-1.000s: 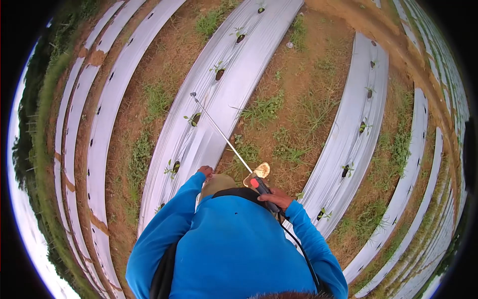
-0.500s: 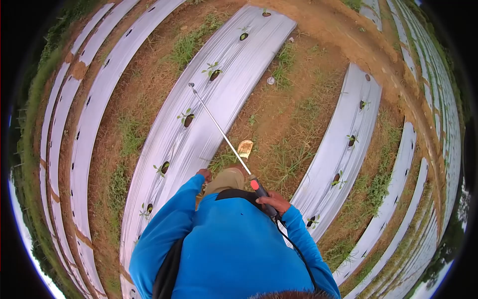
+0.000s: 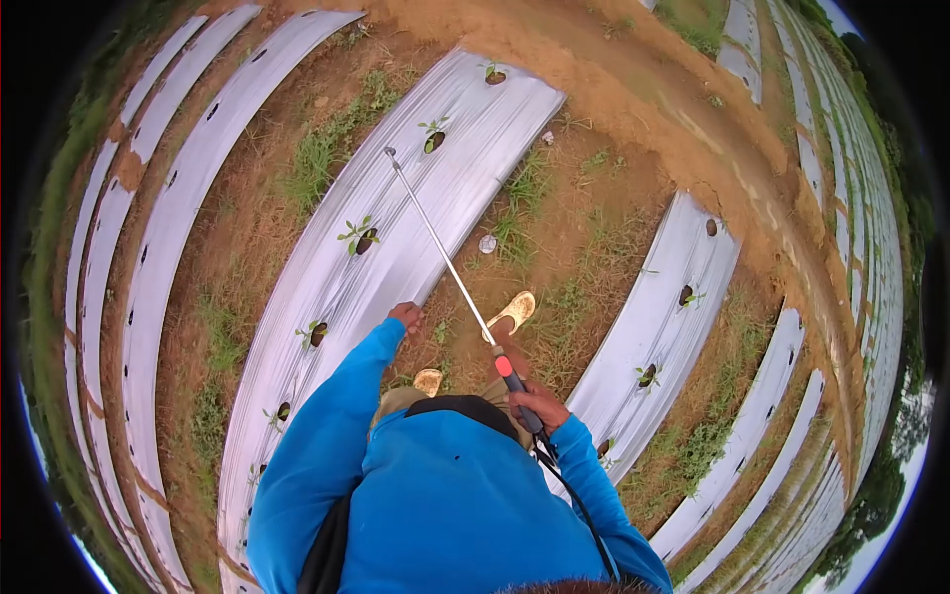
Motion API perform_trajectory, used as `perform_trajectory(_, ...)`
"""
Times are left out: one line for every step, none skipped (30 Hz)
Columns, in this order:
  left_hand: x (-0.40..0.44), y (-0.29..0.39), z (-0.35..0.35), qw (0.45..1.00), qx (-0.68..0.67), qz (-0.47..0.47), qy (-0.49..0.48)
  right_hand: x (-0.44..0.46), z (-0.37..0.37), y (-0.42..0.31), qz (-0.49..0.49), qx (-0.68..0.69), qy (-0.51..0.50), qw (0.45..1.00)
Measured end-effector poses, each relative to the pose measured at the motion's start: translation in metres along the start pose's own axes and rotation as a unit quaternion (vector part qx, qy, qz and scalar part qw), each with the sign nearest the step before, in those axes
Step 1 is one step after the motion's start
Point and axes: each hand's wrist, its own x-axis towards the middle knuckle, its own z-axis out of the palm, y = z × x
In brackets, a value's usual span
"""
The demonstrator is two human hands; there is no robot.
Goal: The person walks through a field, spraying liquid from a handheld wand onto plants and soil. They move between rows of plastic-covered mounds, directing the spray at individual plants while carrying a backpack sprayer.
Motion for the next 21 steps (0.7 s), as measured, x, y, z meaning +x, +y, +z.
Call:
perform_trajectory(0.021,-0.001,0.001,0.999,0.02,-0.029,-0.003,0.011,-0.014,-0.018,-0.009,0.029,0.002,1.0)
perform_trajectory(0.036,0.001,0.002,0.997,0.04,-0.058,-0.006,0.018,-0.033,-0.037,-0.017,0.059,0.004,0.998)
perform_trajectory(0.049,0.013,0.004,0.994,0.063,-0.087,0.012,0.027,-0.059,-0.065,-0.021,0.051,-0.003,0.998)
perform_trajectory(0.053,0.02,0.007,0.988,0.086,-0.124,0.027,0.031,-0.08,-0.09,-0.008,0.057,-0.015,0.998)
perform_trajectory(0.048,0.024,0.014,0.982,0.083,-0.164,0.031,0.03,-0.097,-0.108,0.012,0.068,-0.026,0.997)
perform_trajectory(0.054,0.041,0.017,0.977,0.08,-0.193,0.041,0.033,-0.115,-0.133,0.021,0.073,-0.038,0.996)
perform_trajectory(0.054,0.063,0.023,0.979,0.052,-0.194,0.033,0.036,-0.136,-0.152,0.015,0.087,-0.036,0.995)
perform_trajectory(0.053,0.073,0.029,0.98,0.023,-0.197,0.023,0.035,-0.153,-0.176,0.014,0.086,-0.043,0.995)
perform_trajectory(0.061,0.08,0.033,0.987,0.061,-0.143,0.042,0.035,-0.169,-0.203,0.022,0.075,-0.04,0.996)
perform_trajectory(0.083,0.079,0.031,0.986,0.058,-0.146,0.047,0.036,-0.182,-0.228,0.031,0.063,-0.035,0.997)
perform_trajectory(0.109,0.073,0.031,0.988,0.135,-0.044,0.058,0.036,-0.192,-0.255,0.021,0.057,-0.023,0.998)
perform_trajectory(0.125,0.077,0.036,0.974,0.207,0.057,0.069,0.04,-0.205,-0.276,0.026,0.05,-0.026,0.998)
perform_trajectory(0.129,0.107,0.037,0.975,0.215,0.043,0.021,0.046,-0.218,-0.294,0.031,0.087,-0.039,0.995)
perform_trajectory(0.132,0.149,0.041,0.978,0.205,0.039,0.027,0.056,-0.231,-0.314,0.036,0.124,-0.052,0.99)
perform_trajectory(0.127,0.204,0.048,0.989,0.126,-0.057,0.042,0.067,-0.243,-0.332,0.043,0.114,-0.056,0.991)
perform_trajectory(0.133,0.238,0.051,0.986,0.046,-0.153,0.054,0.078,-0.253,-0.349,0.031,0.113,-0.044,0.992)
perform_trajectory(0.151,0.251,0.05,0.985,0.037,-0.158,0.055,0.089,-0.263,-0.363,0.02,0.112,-0.03,0.993)
perform_trajectory(0.171,0.265,0.051,0.987,0.035,-0.147,0.051,0.102,-0.273,-0.379,0.027,0.105,-0.03,0.994)
perform_trajectory(0.196,0.276,0.055,0.989,0.032,-0.134,0.047,0.116,-0.284,-0.396,0.031,0.117,-0.025,0.992)
perform_trajectory(0.222,0.285,0.06,0.99,0.02,-0.134,0.045,0.128,-0.295,-0.416,0.035,0.128,-0.019,0.991)
perform_trajectory(0.246,0.294,0.063,0.99,0.015,-0.133,0.042,0.139,-0.307,-0.437,0.041,0.12,-0.016,0.992)
